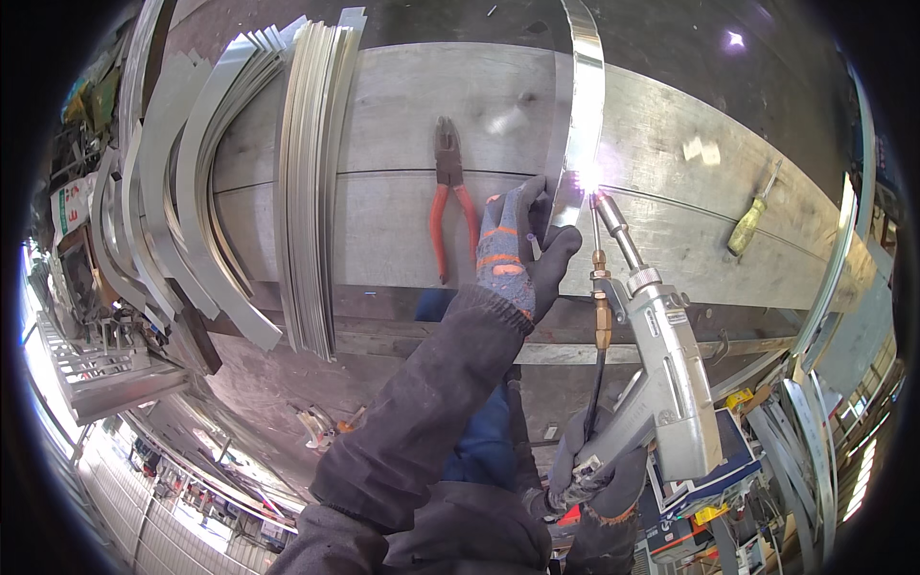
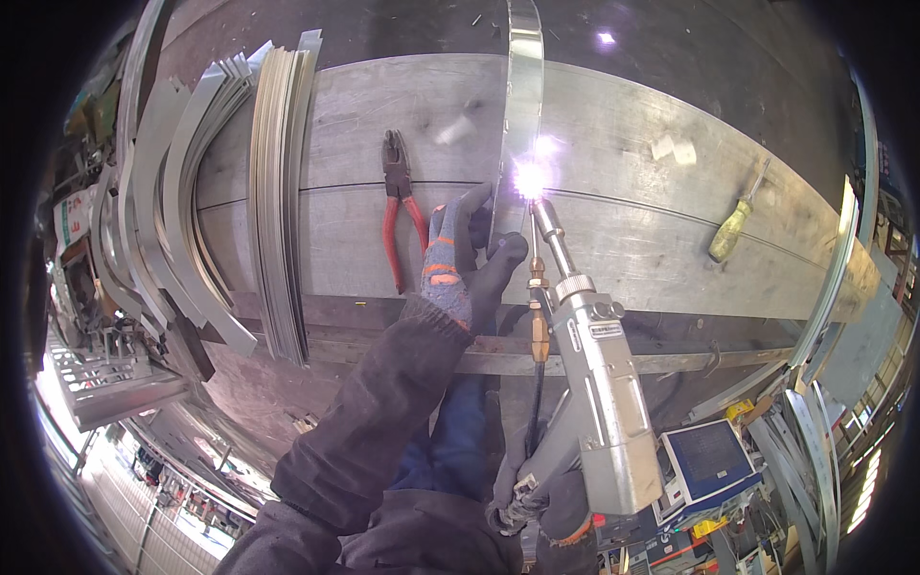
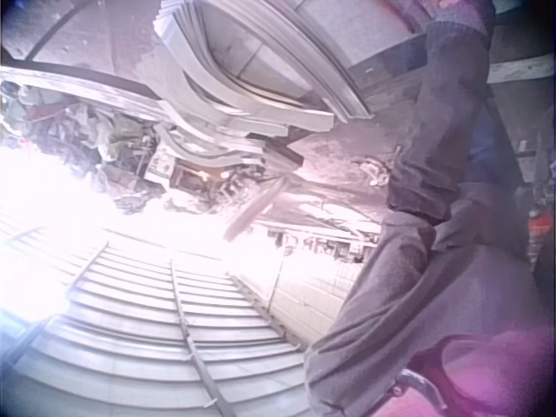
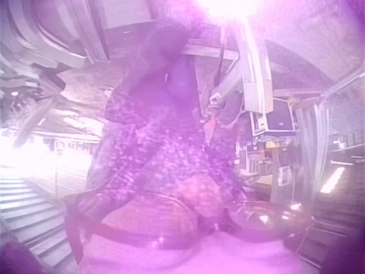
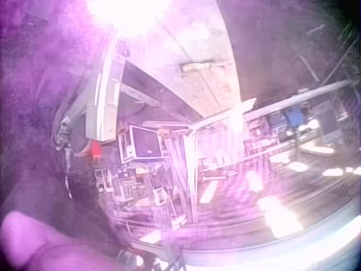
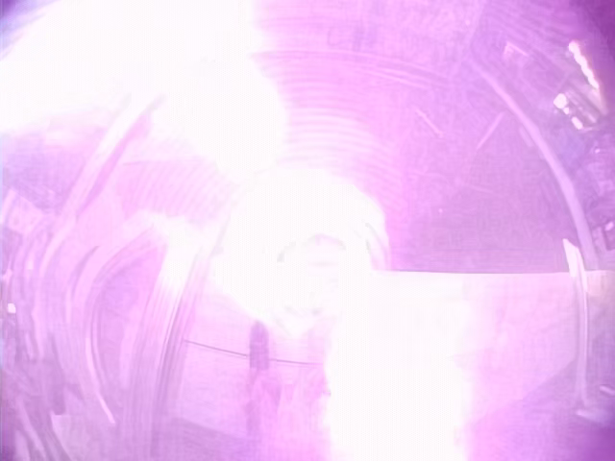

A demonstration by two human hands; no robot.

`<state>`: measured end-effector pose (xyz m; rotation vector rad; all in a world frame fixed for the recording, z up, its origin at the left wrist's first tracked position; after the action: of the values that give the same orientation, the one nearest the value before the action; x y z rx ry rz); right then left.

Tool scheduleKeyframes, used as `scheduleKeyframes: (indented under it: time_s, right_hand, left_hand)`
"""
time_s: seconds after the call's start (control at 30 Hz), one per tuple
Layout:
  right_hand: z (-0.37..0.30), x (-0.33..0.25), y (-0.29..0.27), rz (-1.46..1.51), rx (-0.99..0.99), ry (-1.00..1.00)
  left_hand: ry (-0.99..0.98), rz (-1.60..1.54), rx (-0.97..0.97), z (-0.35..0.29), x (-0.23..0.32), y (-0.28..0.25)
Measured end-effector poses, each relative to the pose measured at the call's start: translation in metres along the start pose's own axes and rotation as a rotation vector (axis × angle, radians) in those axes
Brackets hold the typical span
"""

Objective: The person welds curved metal pieces to a rectangular metal frame using a handheld welding torch. They repeatedly position the curved pieces, weld them in place, and inspect the joints. The work is performed on a metal workbench in a workshop.

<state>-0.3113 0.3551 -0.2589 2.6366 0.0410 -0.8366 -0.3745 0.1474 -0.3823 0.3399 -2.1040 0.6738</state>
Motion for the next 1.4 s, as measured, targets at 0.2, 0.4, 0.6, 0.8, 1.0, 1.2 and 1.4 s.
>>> scheduleKeyframes:
  time_s: [0.2,0.4,0.6,0.8,1.0,1.2,1.4]
  right_hand:
    - [0.002,0.005,-0.001,0.039,0.009,0.037]
    - [0.000,0.009,-0.005,0.067,0.017,0.058]
    - [-0.011,0.015,-0.012,0.126,0.029,0.088]
    - [-0.028,0.018,-0.020,0.192,0.053,0.079]
    - [-0.038,0.022,-0.043,0.106,0.087,0.101]
    - [-0.043,0.032,-0.057,0.145,0.016,0.120]
    - [-0.054,0.038,-0.090,-0.074,0.209,-0.038]
  left_hand:
    - [0.005,0.018,0.025,-0.001,0.003,-0.001]
    - [-0.019,-0.074,0.004,0.001,-0.004,0.002]
    - [-0.038,-0.197,-0.038,-0.001,-0.008,0.005]
    - [-0.071,-0.065,-0.022,-0.002,-0.009,0.004]
    - [0.073,0.100,0.005,-0.003,0.009,-0.008]
    - [0.222,0.285,-0.081,0.001,0.020,-0.017]
    - [0.578,0.571,0.122,0.018,0.084,-0.037]
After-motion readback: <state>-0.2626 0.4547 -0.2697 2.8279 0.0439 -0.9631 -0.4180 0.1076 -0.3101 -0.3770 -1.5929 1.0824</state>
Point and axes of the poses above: each hand's wrist, its own z-axis towards the middle knuckle, its own y-axis out of the palm, x = y × z, the point moved 9 cm from there along z, towards the middle knuckle, and after that the axes turned 11 degrees about -y, right-handed, at the moved point
